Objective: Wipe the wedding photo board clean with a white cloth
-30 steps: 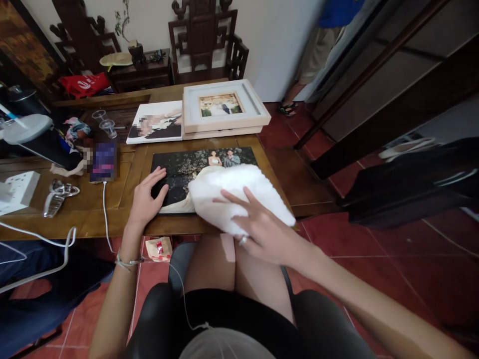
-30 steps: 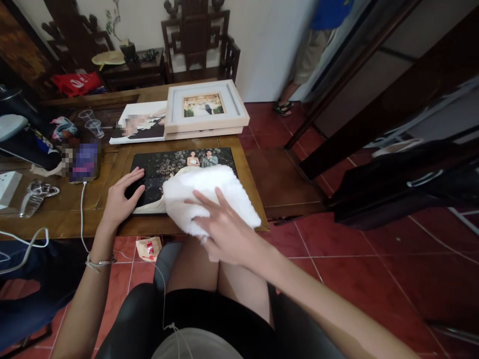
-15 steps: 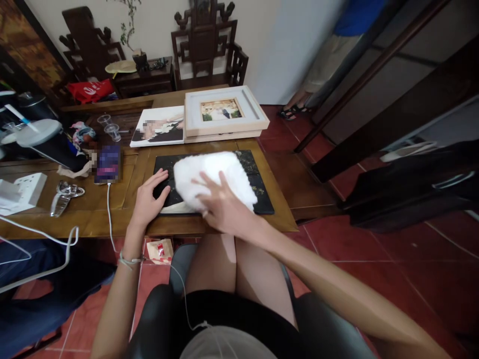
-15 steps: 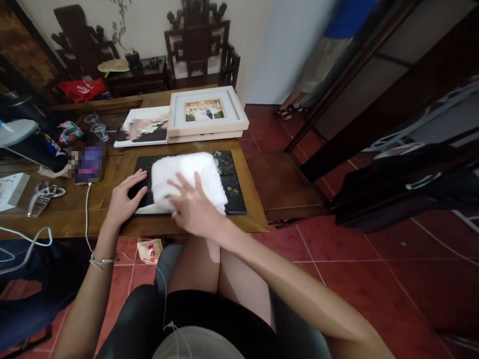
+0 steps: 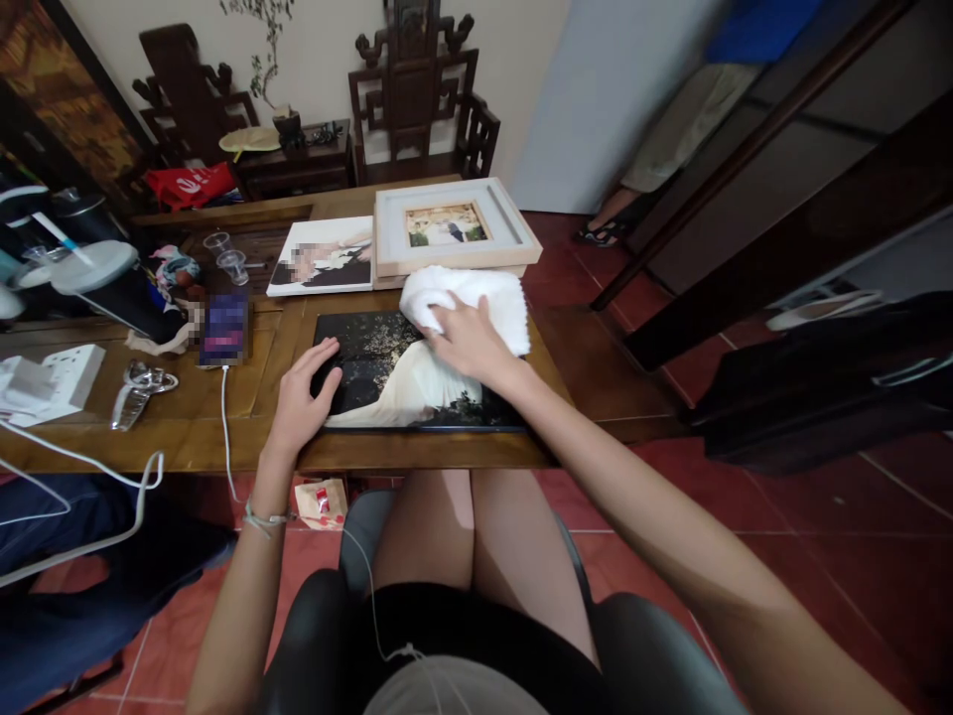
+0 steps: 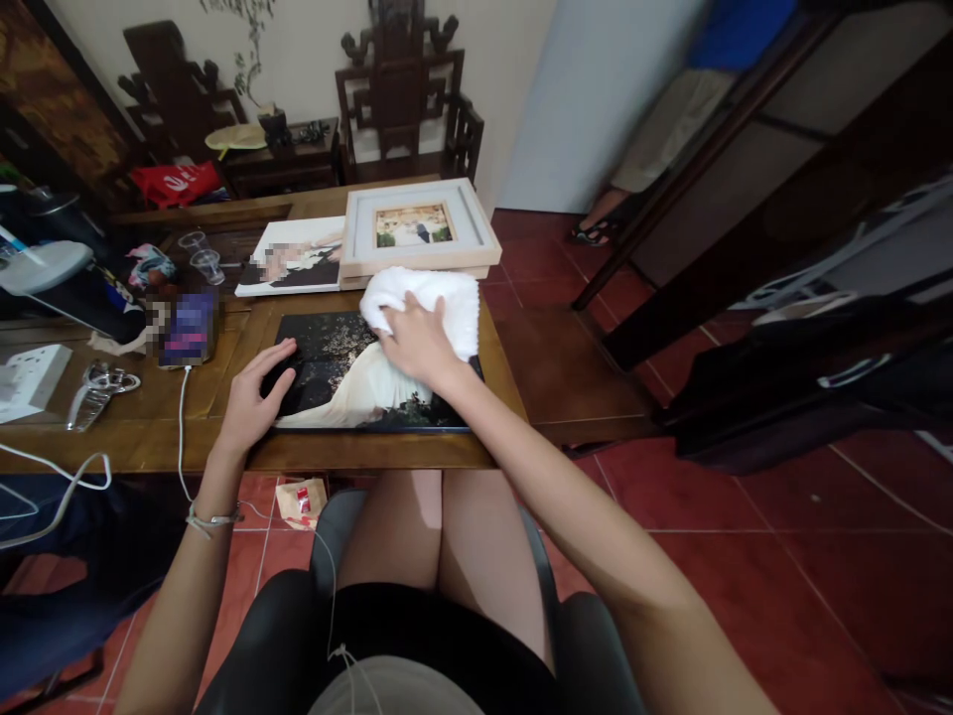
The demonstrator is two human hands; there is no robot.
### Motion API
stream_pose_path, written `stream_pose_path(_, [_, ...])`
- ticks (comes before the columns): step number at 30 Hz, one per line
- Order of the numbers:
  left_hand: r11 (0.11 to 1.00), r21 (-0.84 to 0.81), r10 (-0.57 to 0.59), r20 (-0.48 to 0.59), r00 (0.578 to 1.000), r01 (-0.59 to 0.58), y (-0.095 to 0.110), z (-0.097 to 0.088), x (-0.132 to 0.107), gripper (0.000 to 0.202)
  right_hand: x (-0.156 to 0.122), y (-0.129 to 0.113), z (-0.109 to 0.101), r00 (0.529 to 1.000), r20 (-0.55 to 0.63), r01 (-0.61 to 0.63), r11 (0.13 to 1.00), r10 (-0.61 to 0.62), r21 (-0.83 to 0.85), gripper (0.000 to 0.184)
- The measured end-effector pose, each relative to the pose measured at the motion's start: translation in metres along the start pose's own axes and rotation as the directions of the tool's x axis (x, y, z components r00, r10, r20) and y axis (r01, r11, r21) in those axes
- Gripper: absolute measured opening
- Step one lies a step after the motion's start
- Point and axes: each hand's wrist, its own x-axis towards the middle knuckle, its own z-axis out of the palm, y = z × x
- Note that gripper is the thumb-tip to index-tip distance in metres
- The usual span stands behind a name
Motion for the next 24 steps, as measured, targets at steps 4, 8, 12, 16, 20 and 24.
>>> stream_pose_path(4, [0.973,-0.227,-0.068,-0.087,0.994,0.047,-0.002,-0.002,-0.001,0.046,0.007,-0.045,0.012,0.977,0.083,0.194,0.981,-0.195,0.025,0.04])
stream_pose_path(8, [0.888,-0.458,-0.12,-0.117,0.986,0.053,-0.008,-0.001,-0.001,0.05,-0.036,-0.066,0.009,0.853,0.153,0.474,0.864,-0.498,0.17,0.038])
stream_pose_path(12, [0.977,-0.207,-0.068,-0.106,0.992,0.045,-0.006,0.0,-0.001,0.045,-0.092,-0.045,-0.009,0.824,0.105,0.5,0.802,-0.557,0.327,0.027])
stream_pose_path(16, [0.999,0.046,-0.013,0.023,1.0,0.012,-0.002,0.001,-0.001,0.034,-0.124,-0.002,-0.025,0.912,0.04,0.392,0.894,-0.409,0.216,0.017])
stream_pose_path(20, [0.997,0.073,0.004,0.023,1.0,-0.006,-0.002,0.002,0.0,0.033,-0.114,0.036,-0.024,0.963,-0.022,0.27,0.961,-0.269,0.061,0.02])
stream_pose_path(24, [0.997,0.08,0.016,0.028,0.999,-0.018,-0.003,0.001,0.0,0.033,-0.062,0.039,-0.014,0.992,0.027,0.124,0.989,-0.122,-0.075,0.025])
